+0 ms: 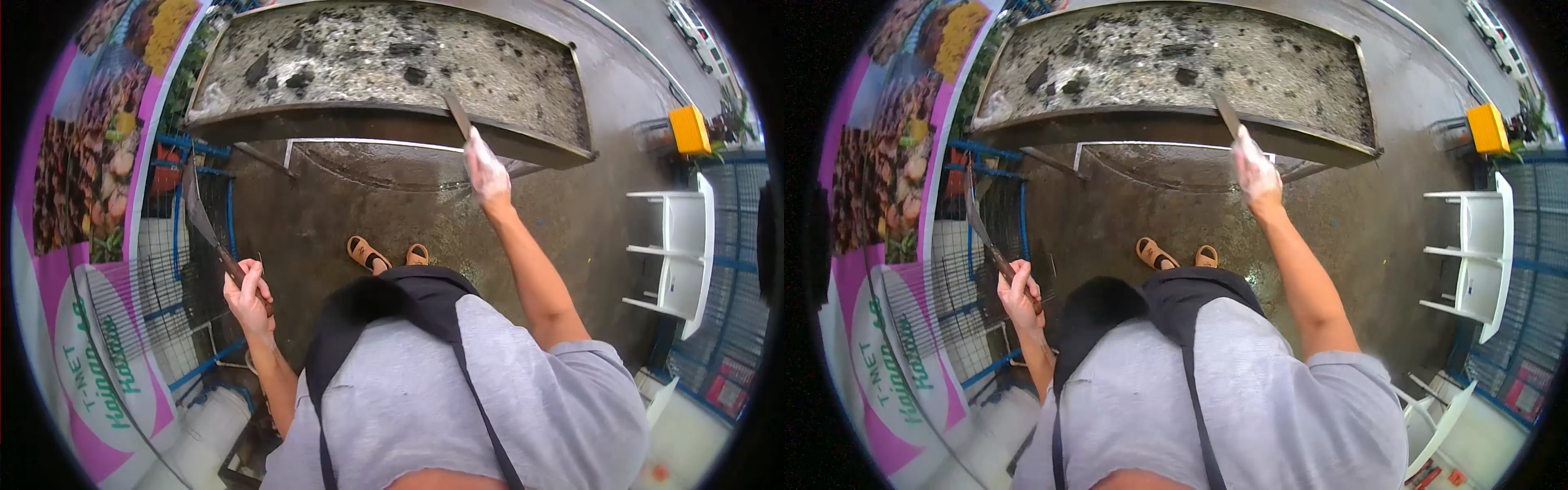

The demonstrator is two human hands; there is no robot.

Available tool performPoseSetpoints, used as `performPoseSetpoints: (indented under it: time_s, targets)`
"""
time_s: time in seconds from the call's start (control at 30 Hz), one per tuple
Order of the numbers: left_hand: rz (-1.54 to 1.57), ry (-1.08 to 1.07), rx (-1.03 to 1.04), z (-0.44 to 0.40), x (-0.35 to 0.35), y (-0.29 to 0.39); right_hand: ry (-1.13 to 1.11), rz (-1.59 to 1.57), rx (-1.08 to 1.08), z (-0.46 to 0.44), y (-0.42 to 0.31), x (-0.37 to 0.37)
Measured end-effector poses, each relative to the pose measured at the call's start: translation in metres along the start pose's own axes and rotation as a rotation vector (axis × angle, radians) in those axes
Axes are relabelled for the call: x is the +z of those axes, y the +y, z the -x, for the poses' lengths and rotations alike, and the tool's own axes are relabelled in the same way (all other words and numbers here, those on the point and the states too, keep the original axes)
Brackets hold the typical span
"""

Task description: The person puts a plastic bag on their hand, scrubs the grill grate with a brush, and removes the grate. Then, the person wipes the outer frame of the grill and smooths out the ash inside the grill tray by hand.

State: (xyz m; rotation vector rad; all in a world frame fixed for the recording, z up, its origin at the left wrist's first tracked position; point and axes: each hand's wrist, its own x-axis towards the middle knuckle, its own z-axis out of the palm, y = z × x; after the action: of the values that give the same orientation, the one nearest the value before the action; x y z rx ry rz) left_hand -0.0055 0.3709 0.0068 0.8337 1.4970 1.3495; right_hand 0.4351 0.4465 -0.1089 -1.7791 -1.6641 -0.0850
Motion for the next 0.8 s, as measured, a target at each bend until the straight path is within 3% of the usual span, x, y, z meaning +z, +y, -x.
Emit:
performPoseSetpoints:
  time_s: [0.07, 0.13, 0.2, 0.27, 0.3, 0.37, 0.43, 0.5, 0.53, 0.67, 0.77, 0.8]
  targets:
    - [-0.013, -0.011, -0.034, -0.001, -0.009, 0.007, -0.395, 0.096, 0.089, -0.034, -0.019, -0.017]
    - [0.001, 0.027, -0.012, -0.005, -0.022, 0.005, -0.381, 0.122, -0.277, -0.061, -0.026, -0.050]
    - [0.022, 0.073, 0.008, -0.003, -0.033, -0.003, -0.546, 0.026, -0.571, -0.079, -0.006, -0.077]
    - [0.057, 0.121, -0.025, -0.001, -0.044, -0.011, -0.787, 0.516, -0.846, -0.094, 0.048, -0.086]
    - [0.072, 0.140, -0.030, 0.001, -0.048, -0.014, -0.846, 0.692, -0.824, -0.113, 0.054, -0.083]
    - [0.111, 0.203, -0.045, 0.007, -0.054, -0.022, -0.824, 0.903, -0.900, -0.150, 0.010, -0.080]
    - [0.138, 0.235, -0.056, 0.009, -0.059, -0.028, -0.950, 0.805, -1.020, -0.174, -0.020, -0.030]
    - [0.165, 0.271, -0.066, 0.007, -0.064, -0.034, -0.764, 0.756, -1.129, -0.195, -0.090, 0.038]
    - [0.165, 0.289, -0.068, 0.007, -0.067, -0.036, -0.721, 0.447, -1.210, -0.211, -0.115, 0.073]
    - [0.160, 0.368, -0.052, 0.014, -0.077, -0.041, -0.738, 0.589, -1.341, -0.219, -0.255, 0.117]
    - [0.177, 0.437, -0.058, 0.011, -0.074, -0.061, -0.826, 0.559, -1.303, -0.235, -0.248, 0.146]
    - [0.193, 0.460, -0.076, 0.015, -0.076, -0.065, -0.855, 0.736, -1.246, -0.239, -0.252, 0.150]
